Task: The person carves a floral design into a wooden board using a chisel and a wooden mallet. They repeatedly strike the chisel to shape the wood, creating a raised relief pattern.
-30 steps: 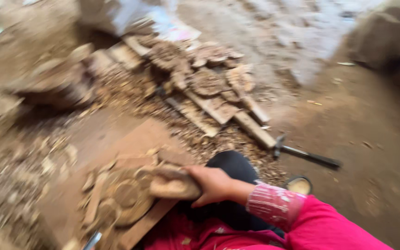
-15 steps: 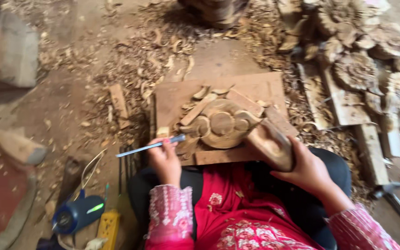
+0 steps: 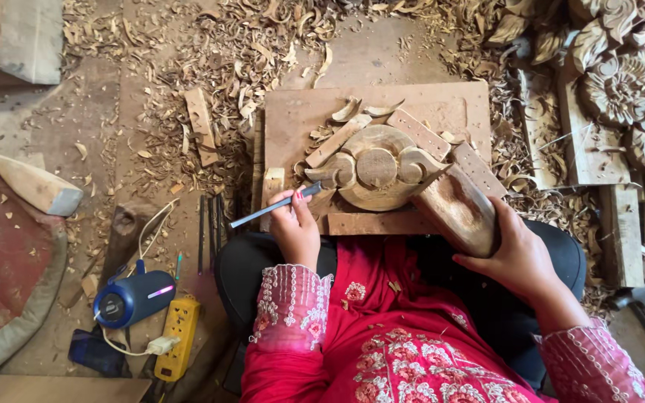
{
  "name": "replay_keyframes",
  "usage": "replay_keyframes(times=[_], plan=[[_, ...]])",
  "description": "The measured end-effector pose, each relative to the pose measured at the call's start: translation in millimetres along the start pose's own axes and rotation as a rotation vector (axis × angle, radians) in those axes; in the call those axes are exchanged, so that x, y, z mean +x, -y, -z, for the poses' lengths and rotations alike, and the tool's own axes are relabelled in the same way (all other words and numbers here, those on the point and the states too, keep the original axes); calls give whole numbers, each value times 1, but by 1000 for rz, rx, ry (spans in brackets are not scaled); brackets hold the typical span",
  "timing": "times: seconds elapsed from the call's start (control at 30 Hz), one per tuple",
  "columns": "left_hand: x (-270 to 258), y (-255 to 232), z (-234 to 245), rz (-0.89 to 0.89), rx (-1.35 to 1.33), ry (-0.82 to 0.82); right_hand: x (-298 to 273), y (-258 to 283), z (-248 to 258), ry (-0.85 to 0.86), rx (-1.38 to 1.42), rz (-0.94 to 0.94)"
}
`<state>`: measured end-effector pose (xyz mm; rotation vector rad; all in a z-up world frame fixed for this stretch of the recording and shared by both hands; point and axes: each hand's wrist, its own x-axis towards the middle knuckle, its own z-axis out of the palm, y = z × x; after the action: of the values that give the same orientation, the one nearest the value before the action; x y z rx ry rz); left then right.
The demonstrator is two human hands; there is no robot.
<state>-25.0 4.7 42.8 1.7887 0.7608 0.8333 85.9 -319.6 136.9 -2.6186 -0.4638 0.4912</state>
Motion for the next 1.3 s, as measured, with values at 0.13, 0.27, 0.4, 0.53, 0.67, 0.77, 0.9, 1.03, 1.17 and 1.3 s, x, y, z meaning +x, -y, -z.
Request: replay_keyframes(times=[0.13, 0.27, 0.4, 0.53, 0.67, 0.77, 0.9, 1.03, 1.17, 1.3], plan=[[3, -3, -2, -29, -27, 26, 0, 3, 2, 15, 16, -4], [4, -6, -6, -49, 19, 15, 0, 3, 3, 27, 34, -4], [3, -8, -8, -89, 48, 1, 0, 3, 4, 29, 42, 2], [2, -7, -7, -132, 57, 12, -1, 1, 3, 32, 32, -3], [-1, -7, -6, -269, 112, 26, 1, -2, 0, 24, 31, 7], [-5, -9, -9, -390, 184, 27, 2, -2, 0, 46, 7, -39], [-4, -12, -18, -425, 288, -68, -3, 19, 10, -24, 66, 116], [-4, -7, -28, -485, 344, -127, -21, 71, 38, -126, 321, 787], [-10, -1, -32, -519, 365, -159, -30, 142, 61, 17, 215, 1152], [-19, 9, -34, -536, 346, -120, -33, 185, 64, 105, 21, 992]])
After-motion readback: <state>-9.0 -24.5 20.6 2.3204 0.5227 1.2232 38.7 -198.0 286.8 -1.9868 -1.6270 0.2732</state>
